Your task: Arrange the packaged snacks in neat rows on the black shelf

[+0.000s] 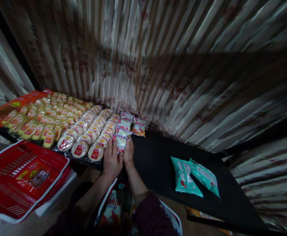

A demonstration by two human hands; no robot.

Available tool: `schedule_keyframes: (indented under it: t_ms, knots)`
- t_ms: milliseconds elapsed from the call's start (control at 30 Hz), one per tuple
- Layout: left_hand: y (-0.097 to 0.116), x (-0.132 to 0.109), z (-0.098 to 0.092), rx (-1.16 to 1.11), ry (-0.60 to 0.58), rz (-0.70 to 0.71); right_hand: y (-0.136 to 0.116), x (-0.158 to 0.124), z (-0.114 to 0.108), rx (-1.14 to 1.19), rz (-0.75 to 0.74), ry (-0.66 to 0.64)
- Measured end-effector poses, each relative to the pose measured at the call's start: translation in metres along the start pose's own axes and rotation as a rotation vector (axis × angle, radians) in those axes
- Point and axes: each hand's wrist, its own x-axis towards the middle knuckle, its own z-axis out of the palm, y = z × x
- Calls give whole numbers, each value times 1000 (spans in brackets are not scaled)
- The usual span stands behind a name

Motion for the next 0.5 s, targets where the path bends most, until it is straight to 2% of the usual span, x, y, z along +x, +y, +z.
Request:
schedule_keyframes:
  t_ms: [267, 500]
  knots:
    - [-5, 1, 9, 48, 38, 13, -1, 7, 2, -37, -17, -60]
    - [4, 2, 4, 117, 61, 32, 6, 13, -8, 78, 19, 6]
